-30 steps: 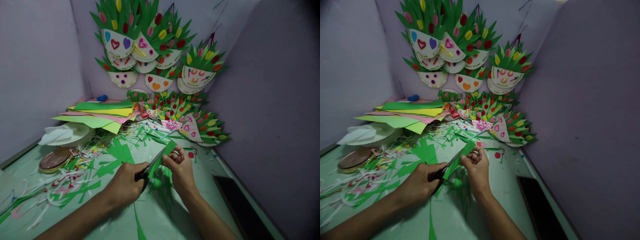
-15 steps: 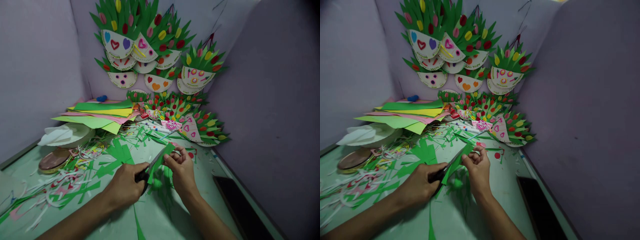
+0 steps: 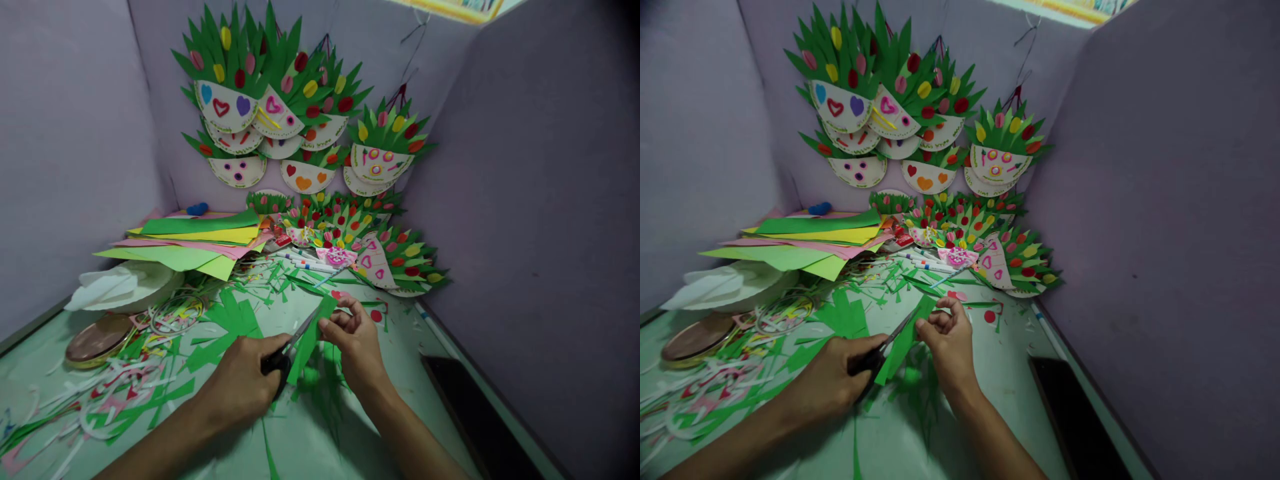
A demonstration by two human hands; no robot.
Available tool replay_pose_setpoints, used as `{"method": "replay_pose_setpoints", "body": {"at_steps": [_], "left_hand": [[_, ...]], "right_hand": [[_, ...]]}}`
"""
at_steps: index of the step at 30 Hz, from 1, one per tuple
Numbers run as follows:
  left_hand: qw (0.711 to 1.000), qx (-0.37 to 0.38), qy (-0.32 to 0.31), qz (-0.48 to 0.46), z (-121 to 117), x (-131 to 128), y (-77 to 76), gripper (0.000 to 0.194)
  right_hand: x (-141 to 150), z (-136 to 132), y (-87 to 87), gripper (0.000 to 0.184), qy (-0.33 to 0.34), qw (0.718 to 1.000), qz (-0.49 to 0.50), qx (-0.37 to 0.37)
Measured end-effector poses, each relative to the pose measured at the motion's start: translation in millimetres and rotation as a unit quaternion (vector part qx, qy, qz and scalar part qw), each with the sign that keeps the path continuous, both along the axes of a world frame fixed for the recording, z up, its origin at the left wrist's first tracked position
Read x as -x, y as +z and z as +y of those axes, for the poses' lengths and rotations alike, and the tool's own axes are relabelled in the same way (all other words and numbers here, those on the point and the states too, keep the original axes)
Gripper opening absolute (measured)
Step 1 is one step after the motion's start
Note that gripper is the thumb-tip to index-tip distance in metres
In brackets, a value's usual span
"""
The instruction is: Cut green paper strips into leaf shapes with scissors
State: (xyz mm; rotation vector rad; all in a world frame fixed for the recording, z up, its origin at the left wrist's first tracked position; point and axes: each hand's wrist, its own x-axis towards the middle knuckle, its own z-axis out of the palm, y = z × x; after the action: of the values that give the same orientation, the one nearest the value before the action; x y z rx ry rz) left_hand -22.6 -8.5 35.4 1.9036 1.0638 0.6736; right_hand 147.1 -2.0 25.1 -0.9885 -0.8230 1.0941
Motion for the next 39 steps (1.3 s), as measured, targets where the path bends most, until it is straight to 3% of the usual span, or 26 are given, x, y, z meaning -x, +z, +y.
{"method": "replay_pose_setpoints", "body": {"at_steps": [11,18,26,34,39], "left_hand": [[0.999,0.034,-0.028,-0.001,2.9,0.6,-0.2,0.028],[0.996,0.066,-0.006,-0.057,-1.2,-4.7,-0.9,0.029],[0.997,0.066,-0.003,-0.043,-1.3,-3.1,-2.0,0.026],[0.994,0.094,-0.043,-0.045,1.5,-2.3,-2.8,0.021],[0.994,0.095,-0.03,-0.046,-2.0,-4.4,-0.4,0.015]], "right_hand": [[-1.1,0.8,4.4,0.042,0.004,1.0,-0.013,0.004],[2.3,-0.3,5.2,0.041,0.013,1.0,0.001,0.011],[2.8,0.0,4.7,0.04,0.014,1.0,0.006,0.005],[1.9,-0.6,6.6,0.041,-0.022,0.999,0.028,-0.015],[1.4,-0.6,7.8,0.043,-0.04,0.999,0.022,-0.007]]}}
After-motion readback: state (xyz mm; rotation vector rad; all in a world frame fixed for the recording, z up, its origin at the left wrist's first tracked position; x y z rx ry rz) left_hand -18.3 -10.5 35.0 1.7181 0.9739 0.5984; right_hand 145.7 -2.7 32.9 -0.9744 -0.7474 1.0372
